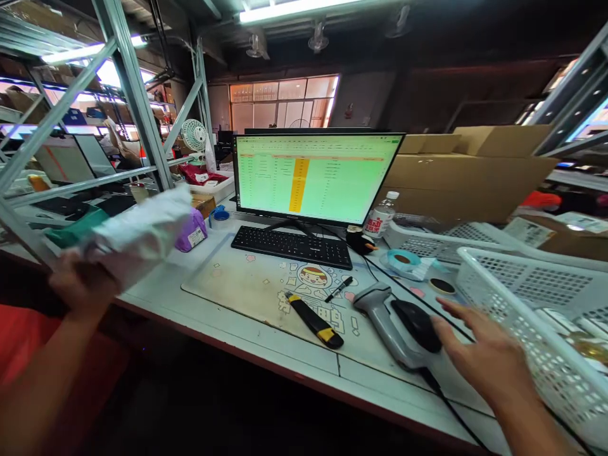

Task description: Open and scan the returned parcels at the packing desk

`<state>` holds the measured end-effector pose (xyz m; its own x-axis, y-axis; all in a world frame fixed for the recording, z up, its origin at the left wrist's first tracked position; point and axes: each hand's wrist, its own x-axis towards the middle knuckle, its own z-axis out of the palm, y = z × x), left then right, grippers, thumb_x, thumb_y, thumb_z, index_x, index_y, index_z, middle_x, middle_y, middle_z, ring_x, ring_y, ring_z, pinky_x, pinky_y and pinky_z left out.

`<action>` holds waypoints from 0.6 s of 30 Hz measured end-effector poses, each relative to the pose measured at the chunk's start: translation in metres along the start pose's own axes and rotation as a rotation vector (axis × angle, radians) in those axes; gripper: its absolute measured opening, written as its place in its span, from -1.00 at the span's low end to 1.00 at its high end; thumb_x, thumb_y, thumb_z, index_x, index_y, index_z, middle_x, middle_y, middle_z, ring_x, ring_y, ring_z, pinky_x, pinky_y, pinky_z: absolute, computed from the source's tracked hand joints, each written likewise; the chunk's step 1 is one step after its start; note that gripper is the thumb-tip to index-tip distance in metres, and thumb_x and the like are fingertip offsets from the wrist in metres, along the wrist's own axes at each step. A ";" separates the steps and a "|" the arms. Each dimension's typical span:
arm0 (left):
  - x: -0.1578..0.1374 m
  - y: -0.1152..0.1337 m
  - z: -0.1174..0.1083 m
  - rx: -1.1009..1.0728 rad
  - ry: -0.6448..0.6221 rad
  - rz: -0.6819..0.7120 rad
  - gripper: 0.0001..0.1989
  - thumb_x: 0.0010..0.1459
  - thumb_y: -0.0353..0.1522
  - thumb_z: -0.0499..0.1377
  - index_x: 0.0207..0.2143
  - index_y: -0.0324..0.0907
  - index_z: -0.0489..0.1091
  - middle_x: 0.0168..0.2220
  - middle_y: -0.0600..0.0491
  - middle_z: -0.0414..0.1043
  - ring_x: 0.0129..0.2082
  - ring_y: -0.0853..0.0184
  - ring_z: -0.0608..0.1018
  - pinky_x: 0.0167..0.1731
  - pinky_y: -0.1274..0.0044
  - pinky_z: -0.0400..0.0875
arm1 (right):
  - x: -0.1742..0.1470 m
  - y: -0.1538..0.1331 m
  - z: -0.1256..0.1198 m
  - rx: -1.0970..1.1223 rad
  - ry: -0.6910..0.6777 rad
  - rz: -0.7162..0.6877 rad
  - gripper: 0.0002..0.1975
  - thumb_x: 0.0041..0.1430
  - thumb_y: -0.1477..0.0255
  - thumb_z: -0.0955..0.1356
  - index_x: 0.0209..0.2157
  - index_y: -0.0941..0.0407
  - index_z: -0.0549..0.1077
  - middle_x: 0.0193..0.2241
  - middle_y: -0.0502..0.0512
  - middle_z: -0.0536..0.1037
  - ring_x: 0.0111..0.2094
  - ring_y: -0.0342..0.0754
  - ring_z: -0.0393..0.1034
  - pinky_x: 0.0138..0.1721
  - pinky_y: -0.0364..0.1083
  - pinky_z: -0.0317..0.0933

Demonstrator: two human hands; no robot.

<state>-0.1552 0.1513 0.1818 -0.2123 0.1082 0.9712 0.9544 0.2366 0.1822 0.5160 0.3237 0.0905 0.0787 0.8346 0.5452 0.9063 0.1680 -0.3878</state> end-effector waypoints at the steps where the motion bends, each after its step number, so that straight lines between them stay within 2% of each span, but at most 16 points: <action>1: -0.022 0.019 -0.004 -0.091 -0.057 0.123 -0.78 0.26 -0.27 0.18 -0.10 -0.15 0.49 -0.25 -0.03 0.63 -0.34 0.18 0.65 -0.29 0.43 0.54 | 0.004 0.006 0.008 0.016 -0.040 0.001 -0.51 0.16 0.07 0.25 0.03 -0.04 0.49 0.03 0.28 0.57 0.11 0.31 0.45 0.18 0.25 0.31; 3: -0.066 0.059 -0.009 -0.349 -0.331 0.361 -0.70 0.26 -0.41 0.18 0.05 -0.10 0.43 -0.08 -0.02 0.64 -0.18 0.20 0.69 -0.18 0.45 0.57 | 0.010 0.015 0.026 0.046 -0.132 0.002 -0.43 0.13 0.05 0.24 0.07 0.04 0.46 0.10 0.36 0.52 0.18 0.33 0.39 0.27 0.23 0.22; 4: -0.084 0.078 -0.011 -0.486 -0.431 0.457 -0.68 0.24 -0.47 0.15 0.03 -0.09 0.41 -0.05 -0.02 0.64 -0.10 0.21 0.69 -0.10 0.46 0.57 | 0.011 0.018 0.034 0.052 -0.176 0.007 -0.40 0.15 0.04 0.23 0.11 0.07 0.43 0.14 0.38 0.49 0.21 0.32 0.36 0.29 0.21 0.18; 5: -0.100 0.096 -0.012 -0.585 -0.517 0.507 -0.66 0.22 -0.54 0.10 0.00 -0.08 0.41 -0.03 0.00 0.64 -0.03 0.22 0.67 -0.02 0.44 0.56 | 0.012 0.020 0.041 0.059 -0.215 0.016 -0.37 0.17 0.03 0.23 0.15 0.09 0.41 0.18 0.39 0.46 0.24 0.32 0.33 0.32 0.19 0.15; 7: -0.122 0.125 -0.015 -0.659 -0.633 0.519 -0.61 0.17 -0.60 0.04 -0.02 -0.11 0.40 0.03 -0.01 0.61 0.08 0.22 0.62 0.08 0.38 0.53 | 0.010 0.023 0.051 0.080 -0.272 0.044 -0.33 0.20 0.01 0.23 0.20 0.11 0.37 0.24 0.39 0.40 0.30 0.30 0.27 0.35 0.16 0.09; 9: -0.131 0.146 -0.017 -0.663 -0.705 0.473 -0.60 0.16 -0.61 0.03 -0.01 -0.13 0.39 0.09 -0.03 0.58 0.13 0.19 0.59 0.12 0.31 0.51 | 0.008 0.025 0.055 0.104 -0.297 0.070 -0.33 0.19 0.01 0.24 0.21 0.11 0.36 0.26 0.38 0.38 0.32 0.28 0.24 0.38 0.13 0.05; 12: -0.135 0.163 -0.018 -0.665 -0.765 0.416 -0.60 0.15 -0.60 0.04 -0.01 -0.12 0.38 0.11 -0.03 0.57 0.13 0.15 0.58 0.11 0.24 0.52 | 0.006 0.028 0.059 0.132 -0.291 0.075 -0.39 0.15 0.05 0.28 0.15 0.08 0.40 0.24 0.36 0.40 0.31 0.27 0.27 0.38 0.11 0.04; 18: -0.142 0.174 -0.017 -0.662 -0.770 0.328 -0.58 0.12 -0.60 0.05 -0.01 -0.07 0.36 0.11 -0.01 0.57 0.12 0.12 0.59 0.09 0.17 0.52 | 0.004 0.036 0.071 0.112 -0.253 0.047 -0.52 0.17 0.11 0.26 0.06 -0.01 0.43 0.19 0.32 0.42 0.27 0.26 0.32 0.35 0.11 0.08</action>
<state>0.0449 0.1610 0.0786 0.2209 0.7074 0.6714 0.8641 -0.4612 0.2015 0.5193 0.3704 0.0258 0.0007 0.9450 0.3270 0.8512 0.1710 -0.4962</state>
